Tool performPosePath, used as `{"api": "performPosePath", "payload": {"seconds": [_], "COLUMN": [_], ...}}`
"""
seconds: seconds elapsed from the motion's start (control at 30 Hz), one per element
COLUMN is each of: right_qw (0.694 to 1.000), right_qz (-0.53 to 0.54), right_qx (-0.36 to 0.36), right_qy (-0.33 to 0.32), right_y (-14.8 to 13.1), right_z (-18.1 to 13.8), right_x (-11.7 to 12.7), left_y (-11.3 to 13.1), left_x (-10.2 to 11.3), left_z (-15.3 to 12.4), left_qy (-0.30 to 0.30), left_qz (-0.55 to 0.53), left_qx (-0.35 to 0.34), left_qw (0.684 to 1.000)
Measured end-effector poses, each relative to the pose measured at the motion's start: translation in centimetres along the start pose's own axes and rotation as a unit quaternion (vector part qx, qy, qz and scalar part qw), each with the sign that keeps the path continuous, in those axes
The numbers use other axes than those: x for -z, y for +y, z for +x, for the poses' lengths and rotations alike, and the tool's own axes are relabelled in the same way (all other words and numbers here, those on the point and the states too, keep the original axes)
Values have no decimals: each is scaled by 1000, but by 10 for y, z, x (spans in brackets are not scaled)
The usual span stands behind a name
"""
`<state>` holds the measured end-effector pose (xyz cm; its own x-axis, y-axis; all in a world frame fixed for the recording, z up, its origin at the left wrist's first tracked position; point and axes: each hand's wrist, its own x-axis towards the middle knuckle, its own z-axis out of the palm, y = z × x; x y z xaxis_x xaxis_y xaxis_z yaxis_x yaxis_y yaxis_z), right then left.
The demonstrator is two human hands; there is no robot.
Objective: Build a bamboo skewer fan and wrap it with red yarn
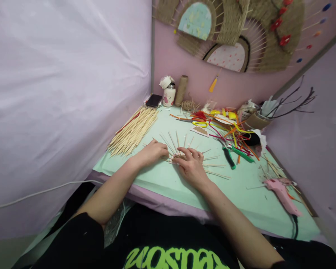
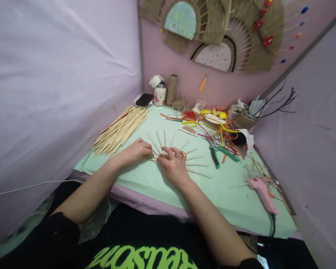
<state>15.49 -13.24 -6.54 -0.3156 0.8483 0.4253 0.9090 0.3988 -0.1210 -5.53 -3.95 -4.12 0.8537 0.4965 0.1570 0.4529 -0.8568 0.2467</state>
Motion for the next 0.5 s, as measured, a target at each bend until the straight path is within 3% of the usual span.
{"api": "performPosePath", "payload": {"seconds": [0.17, 0.37, 0.5], "right_qw": [1000, 1000, 1000], "right_qz": [-7, -9, -11], "right_qx": [4, 6, 5], "right_qy": [5, 12, 14], "right_y": [0, 0, 0], "right_z": [-1, -2, -1], "right_x": [-1, -2, -3], "left_y": [16, 69, 83], "left_x": [2, -28, -44], "left_z": [-9, -20, -20], "left_qy": [27, 190, 242], "left_qz": [33, 38, 17], "left_qx": [37, 125, 157], "left_qw": [998, 973, 957]}}
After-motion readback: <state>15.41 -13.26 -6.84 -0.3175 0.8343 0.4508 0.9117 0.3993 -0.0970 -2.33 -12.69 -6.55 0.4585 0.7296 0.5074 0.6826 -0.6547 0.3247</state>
